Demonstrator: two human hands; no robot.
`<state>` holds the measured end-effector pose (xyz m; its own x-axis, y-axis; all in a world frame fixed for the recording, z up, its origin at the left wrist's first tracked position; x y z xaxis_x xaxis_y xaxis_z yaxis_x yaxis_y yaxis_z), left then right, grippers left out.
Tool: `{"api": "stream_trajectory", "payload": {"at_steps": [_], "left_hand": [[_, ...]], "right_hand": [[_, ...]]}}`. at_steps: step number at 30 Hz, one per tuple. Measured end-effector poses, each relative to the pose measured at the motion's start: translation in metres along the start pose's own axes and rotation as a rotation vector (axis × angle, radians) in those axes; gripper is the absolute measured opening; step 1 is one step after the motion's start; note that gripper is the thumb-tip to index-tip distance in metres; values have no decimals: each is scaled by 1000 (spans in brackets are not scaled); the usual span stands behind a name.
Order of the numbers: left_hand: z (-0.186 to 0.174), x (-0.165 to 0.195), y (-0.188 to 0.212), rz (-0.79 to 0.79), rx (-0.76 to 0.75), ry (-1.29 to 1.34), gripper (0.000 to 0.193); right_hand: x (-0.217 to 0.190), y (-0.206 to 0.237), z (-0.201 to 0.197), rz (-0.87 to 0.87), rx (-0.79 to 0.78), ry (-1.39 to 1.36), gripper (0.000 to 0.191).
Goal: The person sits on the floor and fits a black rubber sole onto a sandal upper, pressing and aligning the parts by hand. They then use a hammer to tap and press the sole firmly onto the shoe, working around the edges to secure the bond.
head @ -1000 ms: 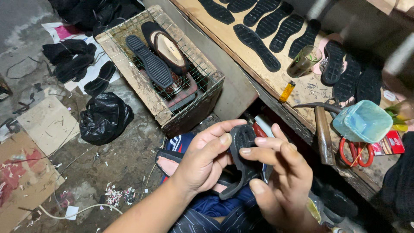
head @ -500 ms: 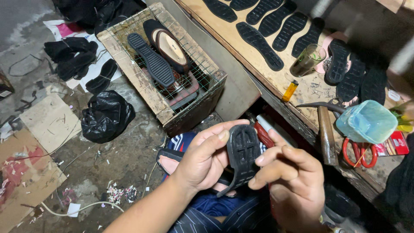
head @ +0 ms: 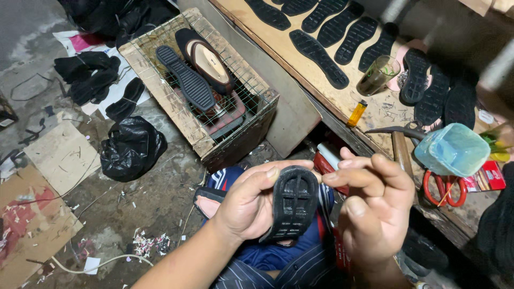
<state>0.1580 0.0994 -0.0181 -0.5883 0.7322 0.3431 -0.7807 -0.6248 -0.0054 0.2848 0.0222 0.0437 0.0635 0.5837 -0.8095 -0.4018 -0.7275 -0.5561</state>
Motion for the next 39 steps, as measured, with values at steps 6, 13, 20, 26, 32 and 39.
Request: {"api": "stream_trajectory", "payload": {"at_steps": [6, 13, 20, 26, 32, 39], "left_hand": [[-10, 1, -4, -7, 59, 27, 49], [-16, 2, -8, -14, 70, 94, 50], [-13, 1, -6, -59, 46, 159, 51], [-8, 1, -5, -45, -34, 189, 51], [-14, 24, -13, 49, 11, 262, 50], [-62, 88, -29, 363, 198, 266, 38]], "right_hand": [[13, -5, -18, 57, 81, -208, 48], [26, 2, -19, 112, 98, -245, 51], [20, 6, -8, 130, 18, -147, 52], [18, 9, 3, 101, -24, -121, 53], [48, 5, 10, 271, -139, -311, 80], [91, 43, 29, 580, -223, -423, 105]]}}
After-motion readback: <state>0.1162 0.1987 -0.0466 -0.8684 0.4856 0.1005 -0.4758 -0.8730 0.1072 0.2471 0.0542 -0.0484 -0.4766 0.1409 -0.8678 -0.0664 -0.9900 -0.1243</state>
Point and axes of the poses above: each hand's wrist, its own y-axis away from the middle knuckle, its own z-axis out of the palm, x = y × z, the point moved 10 cm from there along -y, towards the middle knuckle, and after that the axes turned 5 degrees about x, right-handed, at the moved point
